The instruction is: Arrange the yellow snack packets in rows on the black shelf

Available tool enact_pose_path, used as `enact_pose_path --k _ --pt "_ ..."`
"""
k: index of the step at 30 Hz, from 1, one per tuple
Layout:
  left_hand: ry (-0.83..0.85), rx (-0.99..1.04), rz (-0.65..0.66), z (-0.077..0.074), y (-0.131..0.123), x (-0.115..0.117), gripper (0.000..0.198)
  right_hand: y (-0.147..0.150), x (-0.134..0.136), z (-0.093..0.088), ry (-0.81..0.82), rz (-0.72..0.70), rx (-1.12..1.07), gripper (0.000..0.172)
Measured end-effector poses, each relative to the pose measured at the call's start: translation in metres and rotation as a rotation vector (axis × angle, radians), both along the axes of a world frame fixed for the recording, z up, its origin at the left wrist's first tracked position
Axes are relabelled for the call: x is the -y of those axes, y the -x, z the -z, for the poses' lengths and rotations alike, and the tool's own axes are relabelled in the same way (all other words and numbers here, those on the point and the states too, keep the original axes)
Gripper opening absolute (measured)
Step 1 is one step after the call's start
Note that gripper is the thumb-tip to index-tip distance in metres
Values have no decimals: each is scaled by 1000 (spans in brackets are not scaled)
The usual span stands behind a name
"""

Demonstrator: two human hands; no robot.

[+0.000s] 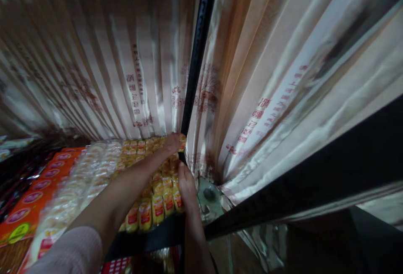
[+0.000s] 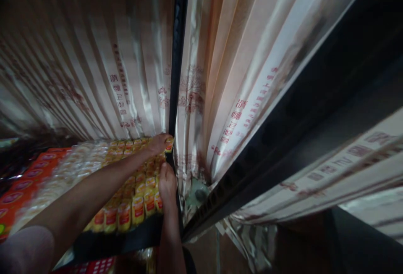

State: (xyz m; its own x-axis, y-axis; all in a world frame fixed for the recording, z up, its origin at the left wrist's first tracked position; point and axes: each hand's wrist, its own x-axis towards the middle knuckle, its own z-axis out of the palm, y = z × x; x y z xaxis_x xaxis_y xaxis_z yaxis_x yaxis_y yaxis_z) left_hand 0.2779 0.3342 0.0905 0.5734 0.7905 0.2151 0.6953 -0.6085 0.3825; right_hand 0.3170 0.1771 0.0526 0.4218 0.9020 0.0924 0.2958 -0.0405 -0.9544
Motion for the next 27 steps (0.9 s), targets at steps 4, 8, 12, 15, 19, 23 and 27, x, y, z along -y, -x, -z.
enact_pose_path --k 4,8,12,15,19,23,27 --pt "-61 -131 41 -1 0 -1 35 0 -1 -1 -44 13 -13 56" --pt "-99 -195 45 -2 -2 0 30 0 -1 -1 -77 -26 2 53" --pt "-140 -273 26 0 -2 0 27 -2 -2 4 -104 -30 14 52" --pt "-132 -273 0 0 -2 -1 27 -3 -3 9 -93 -25 20 53" --pt "-123 -288 -23 -4 -5 0 28 -4 -4 12 -89 -11 34 53" --pt "-87 -293 -40 -4 -6 0 27 -4 -4 10 -101 -28 26 52" --pt "-27 -176 -33 1 -5 -2 26 -5 -4 11 -74 -8 25 54"
